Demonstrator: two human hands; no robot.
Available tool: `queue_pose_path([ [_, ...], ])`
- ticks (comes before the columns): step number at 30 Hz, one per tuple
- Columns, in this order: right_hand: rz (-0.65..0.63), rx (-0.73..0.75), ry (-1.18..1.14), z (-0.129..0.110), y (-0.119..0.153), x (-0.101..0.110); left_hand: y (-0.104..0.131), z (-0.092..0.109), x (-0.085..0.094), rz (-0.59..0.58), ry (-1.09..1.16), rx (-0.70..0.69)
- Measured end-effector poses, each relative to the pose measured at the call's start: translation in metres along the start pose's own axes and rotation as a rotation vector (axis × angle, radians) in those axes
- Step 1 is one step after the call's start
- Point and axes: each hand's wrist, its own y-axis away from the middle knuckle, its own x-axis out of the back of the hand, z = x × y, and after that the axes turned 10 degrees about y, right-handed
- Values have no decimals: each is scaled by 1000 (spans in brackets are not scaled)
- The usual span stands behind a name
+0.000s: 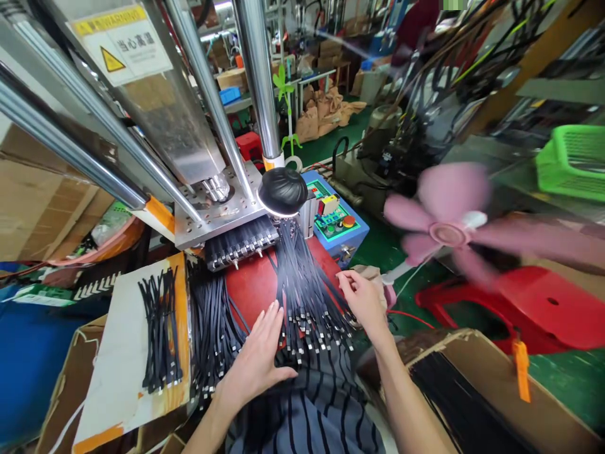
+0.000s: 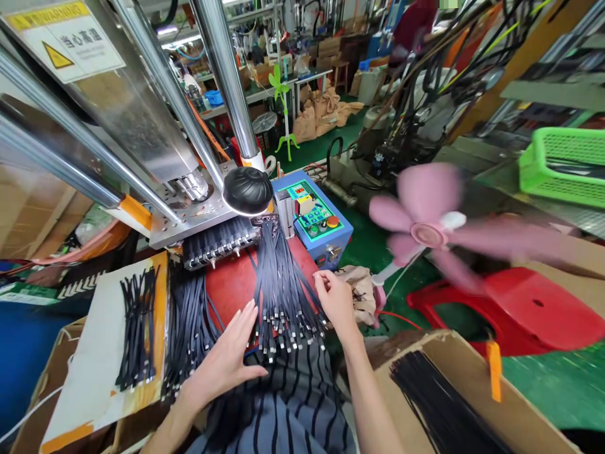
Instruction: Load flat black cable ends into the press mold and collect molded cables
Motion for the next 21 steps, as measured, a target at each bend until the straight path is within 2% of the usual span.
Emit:
queue_pose_path([
  [6,4,17,-73,4,1,0,-3,12,-20,84,-156,-32],
  [13,41,22,-75,-2,3,-1,-3,-5,-32,200,-160,-91],
  [21,72,30,-77,-2,10,-3,-4,-22,-37,194,-120,-131],
])
